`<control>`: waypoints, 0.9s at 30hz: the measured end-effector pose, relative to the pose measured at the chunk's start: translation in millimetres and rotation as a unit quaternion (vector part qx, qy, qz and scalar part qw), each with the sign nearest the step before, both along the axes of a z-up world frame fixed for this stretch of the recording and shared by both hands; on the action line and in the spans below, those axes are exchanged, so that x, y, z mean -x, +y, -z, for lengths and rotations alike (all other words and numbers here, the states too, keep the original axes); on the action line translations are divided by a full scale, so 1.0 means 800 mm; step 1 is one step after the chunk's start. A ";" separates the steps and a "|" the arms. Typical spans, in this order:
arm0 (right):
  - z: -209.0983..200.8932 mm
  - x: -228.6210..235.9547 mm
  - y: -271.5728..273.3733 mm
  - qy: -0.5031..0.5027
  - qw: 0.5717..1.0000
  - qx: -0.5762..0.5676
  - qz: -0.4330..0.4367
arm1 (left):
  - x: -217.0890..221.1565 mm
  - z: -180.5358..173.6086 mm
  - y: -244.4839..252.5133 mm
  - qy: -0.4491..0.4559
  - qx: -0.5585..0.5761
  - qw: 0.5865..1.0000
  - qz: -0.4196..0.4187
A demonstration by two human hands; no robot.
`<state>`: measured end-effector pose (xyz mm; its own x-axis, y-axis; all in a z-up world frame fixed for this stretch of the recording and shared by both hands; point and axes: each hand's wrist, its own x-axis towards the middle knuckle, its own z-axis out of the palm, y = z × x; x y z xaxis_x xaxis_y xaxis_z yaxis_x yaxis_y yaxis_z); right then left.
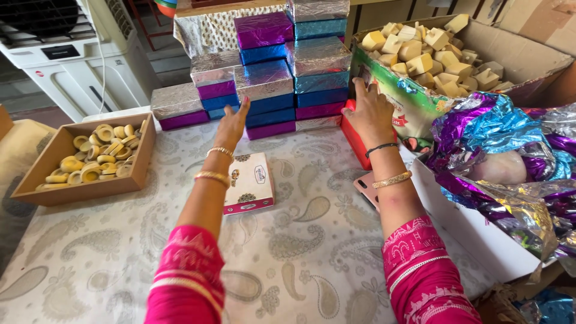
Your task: The recorder is seen packing small gift boxes with sweets and wrapping them in decorative foil.
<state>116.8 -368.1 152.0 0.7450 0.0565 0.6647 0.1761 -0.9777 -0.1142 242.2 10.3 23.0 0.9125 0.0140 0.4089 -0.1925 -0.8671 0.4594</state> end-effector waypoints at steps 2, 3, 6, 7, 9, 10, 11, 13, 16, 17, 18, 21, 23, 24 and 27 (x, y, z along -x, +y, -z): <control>0.009 -0.008 0.013 -0.015 0.999 -0.019 -0.041 | 0.069 -0.029 0.004 0.058 0.047 0.997 -0.014; 0.014 -0.012 0.022 -0.029 0.996 -0.038 -0.079 | 0.105 -0.043 0.007 0.116 0.096 0.988 -0.026; 0.013 0.020 0.088 0.076 0.977 -0.106 -0.170 | 0.070 0.118 0.104 -0.034 -0.063 0.994 0.081; 0.026 0.019 0.108 0.078 0.975 -0.106 -0.180 | 0.121 0.091 0.090 -0.032 -0.063 0.995 0.071; 0.050 0.020 0.152 0.331 0.910 -0.065 -0.240 | 0.224 0.038 0.058 0.129 0.246 0.961 -0.014; 0.073 0.021 0.168 0.330 0.908 -0.059 -0.250 | 0.219 0.071 0.065 0.124 0.249 0.960 -0.024; 0.096 0.023 0.185 0.342 0.895 -0.057 -0.280 | 0.215 0.103 0.073 0.062 0.187 0.980 -0.032; 0.129 0.024 0.208 0.352 0.880 -0.050 -0.315 | 0.218 0.140 0.072 -0.002 0.124 0.991 -0.046; 0.147 0.019 0.213 0.316 0.885 -0.091 -0.330 | 0.249 0.117 0.044 -0.085 -0.025 0.995 -0.055; 0.146 0.015 0.211 0.343 0.867 -0.137 -0.334 | 0.269 0.086 0.036 -0.078 0.011 0.996 -0.044; 0.150 0.013 0.201 0.372 0.847 -0.184 -0.332 | 0.289 0.060 0.024 -0.068 0.047 0.996 -0.028; 0.175 -0.002 0.196 0.368 0.794 -0.266 -0.403 | 0.301 0.046 0.021 0.007 0.322 0.944 0.067; 0.171 0.016 0.208 0.370 0.790 -0.275 -0.403 | 0.299 0.064 0.028 0.007 0.439 0.889 0.130; 0.166 0.020 0.204 0.372 0.785 -0.282 -0.408 | 0.288 0.069 0.024 0.010 0.547 0.817 0.183; 0.157 0.023 0.202 0.362 0.811 -0.225 -0.401 | 0.324 0.014 0.005 0.004 0.535 0.838 0.102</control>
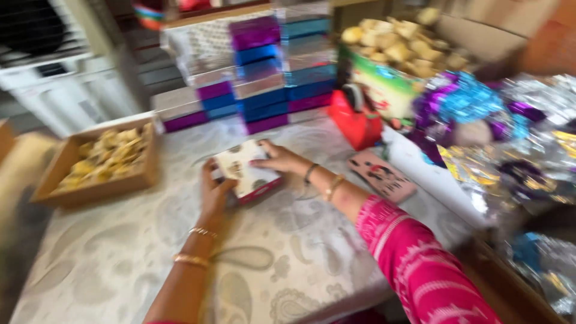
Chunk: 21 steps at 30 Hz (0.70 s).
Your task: The recorder is seen packing small gift boxes with sweets and wrapping them in decorative foil.
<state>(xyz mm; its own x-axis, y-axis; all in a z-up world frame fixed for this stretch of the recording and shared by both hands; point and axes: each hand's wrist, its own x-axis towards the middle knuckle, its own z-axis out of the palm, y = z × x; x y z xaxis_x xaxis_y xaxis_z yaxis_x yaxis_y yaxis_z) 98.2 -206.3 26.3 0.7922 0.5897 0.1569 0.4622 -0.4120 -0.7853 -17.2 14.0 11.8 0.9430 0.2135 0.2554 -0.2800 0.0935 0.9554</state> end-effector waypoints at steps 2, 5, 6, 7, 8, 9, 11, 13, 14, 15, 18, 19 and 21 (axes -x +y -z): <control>-0.022 0.017 -0.013 -0.046 0.998 0.041 0.031 | -0.012 0.018 0.002 -0.011 -0.058 0.998 -0.017; -0.061 0.035 -0.015 -0.199 0.975 0.078 0.059 | -0.018 0.032 0.014 -0.013 -0.203 0.975 -0.088; -0.076 0.041 -0.014 -0.305 0.947 0.069 0.070 | -0.017 0.035 0.018 -0.001 -0.291 0.948 -0.126; -0.107 0.065 -0.022 -0.301 0.948 0.073 0.075 | -0.013 0.027 0.014 0.001 -0.289 0.950 -0.120; -0.138 0.089 -0.029 -0.331 0.941 0.026 0.073 | -0.009 0.019 0.011 0.013 -0.240 0.966 -0.096; -0.173 0.111 -0.035 -0.363 0.929 -0.021 0.070 | -0.007 0.008 0.008 0.022 -0.189 0.979 -0.074; -0.212 0.164 -0.050 -0.354 0.931 -0.044 0.082 | -0.006 0.010 0.011 0.011 -0.160 0.986 -0.050; -0.234 0.205 -0.071 -0.346 0.931 -0.068 0.095 | -0.010 0.016 0.016 -0.001 -0.132 0.991 -0.025; -0.236 0.218 -0.085 -0.351 0.928 -0.085 0.088 | -0.014 0.021 0.020 0.007 -0.124 0.992 -0.013; -0.240 0.232 -0.099 -0.357 0.925 -0.101 0.079 | -0.019 0.027 0.022 0.015 -0.116 0.993 -0.002; -0.265 0.274 -0.166 -0.478 0.866 -0.039 0.137 | 0.008 -0.004 0.007 0.093 -0.244 0.964 -0.045; -0.276 0.276 -0.201 -0.481 0.865 -0.035 0.141 | 0.003 0.005 0.015 0.090 -0.243 0.965 -0.041; -0.300 0.281 -0.273 -0.476 0.855 -0.026 0.203 | -0.010 0.023 0.029 -0.057 -0.470 0.872 -0.123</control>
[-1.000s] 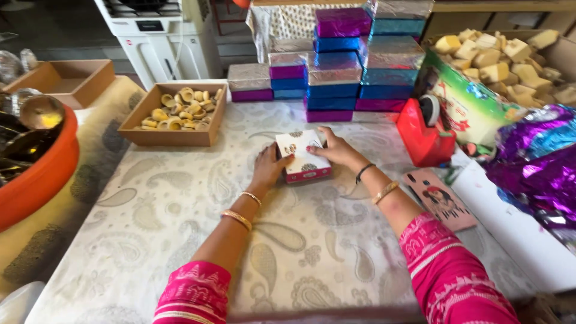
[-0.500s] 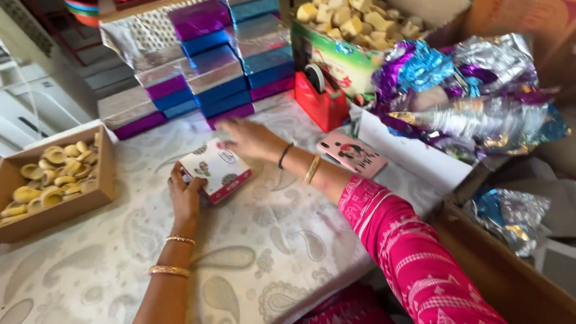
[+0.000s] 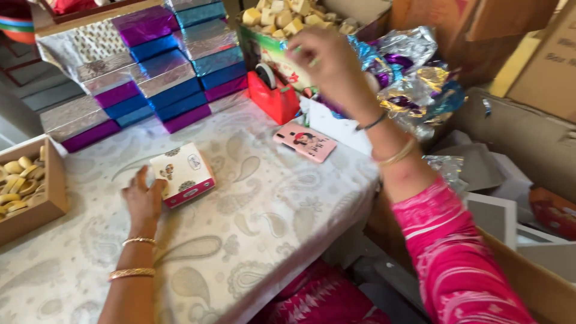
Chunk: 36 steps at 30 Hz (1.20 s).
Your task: The recorder is seen packing small gift boxes with sweets and wrapping them in decorative foil.
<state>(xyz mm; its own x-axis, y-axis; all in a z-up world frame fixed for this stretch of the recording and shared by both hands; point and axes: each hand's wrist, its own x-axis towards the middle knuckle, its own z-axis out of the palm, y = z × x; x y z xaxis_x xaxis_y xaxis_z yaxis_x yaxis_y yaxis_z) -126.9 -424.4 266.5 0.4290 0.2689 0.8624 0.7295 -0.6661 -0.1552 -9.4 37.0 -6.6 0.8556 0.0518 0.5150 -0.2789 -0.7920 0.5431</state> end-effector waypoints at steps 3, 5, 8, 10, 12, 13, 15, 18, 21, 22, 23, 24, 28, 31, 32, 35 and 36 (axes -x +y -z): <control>-0.017 -0.004 -0.120 -0.015 0.988 0.031 0.151 | 0.032 -0.044 -0.015 -0.152 -0.036 0.987 0.048; 0.000 -0.020 -0.208 0.018 0.979 0.037 0.198 | 0.052 -0.079 -0.046 -0.160 -0.021 0.984 0.069; 0.036 -0.047 -0.293 0.146 0.964 -0.012 0.221 | 0.083 -0.124 -0.115 -0.172 0.003 0.975 0.142; 0.060 -0.057 -0.309 0.238 0.949 -0.065 0.194 | 0.101 -0.144 -0.171 -0.177 0.012 0.965 0.194; 0.081 -0.059 -0.301 0.306 0.942 -0.057 0.124 | 0.110 -0.160 -0.230 -0.160 0.006 0.939 0.304; 0.092 -0.070 -0.301 0.303 0.944 -0.056 0.122 | 0.120 -0.172 -0.256 -0.163 0.005 0.939 0.301; 0.113 -0.093 -0.303 0.355 0.918 0.034 0.174 | 0.137 -0.196 -0.310 -0.171 -0.050 0.910 0.373; 0.113 -0.101 -0.289 0.407 0.902 -0.010 0.145 | 0.137 -0.209 -0.379 -0.191 -0.070 0.889 0.410; 0.094 -0.092 -0.262 0.439 0.844 0.179 0.250 | 0.143 -0.235 -0.436 -0.232 -0.081 0.869 0.430; 0.123 -0.119 -0.275 0.436 0.846 0.181 0.249 | 0.133 -0.230 -0.452 -0.234 -0.081 0.869 0.428; 0.151 -0.146 -0.288 0.386 0.859 0.219 0.256 | 0.123 -0.225 -0.468 -0.240 -0.127 0.869 0.414; 0.179 -0.174 -0.301 0.334 0.869 0.256 0.260 | 0.113 -0.220 -0.484 -0.244 -0.173 0.867 0.398; 0.190 -0.164 -0.302 0.151 0.891 0.299 0.306 | 0.098 -0.203 -0.505 -0.129 -0.286 0.871 0.377; 0.147 -0.122 -0.285 0.297 0.898 0.194 0.260 | 0.063 -0.173 -0.510 -0.049 -0.363 0.862 0.351; 0.145 -0.118 -0.287 0.298 0.913 0.167 0.225 | 0.025 -0.135 -0.514 -0.171 -0.310 0.861 0.365; 0.148 -0.113 -0.289 0.325 0.914 0.132 0.204 | -0.008 -0.136 -0.516 -0.091 -0.066 0.897 0.427; 0.146 -0.113 -0.291 0.349 0.902 0.123 0.222 | -0.008 -0.160 -0.517 0.111 0.124 0.877 0.451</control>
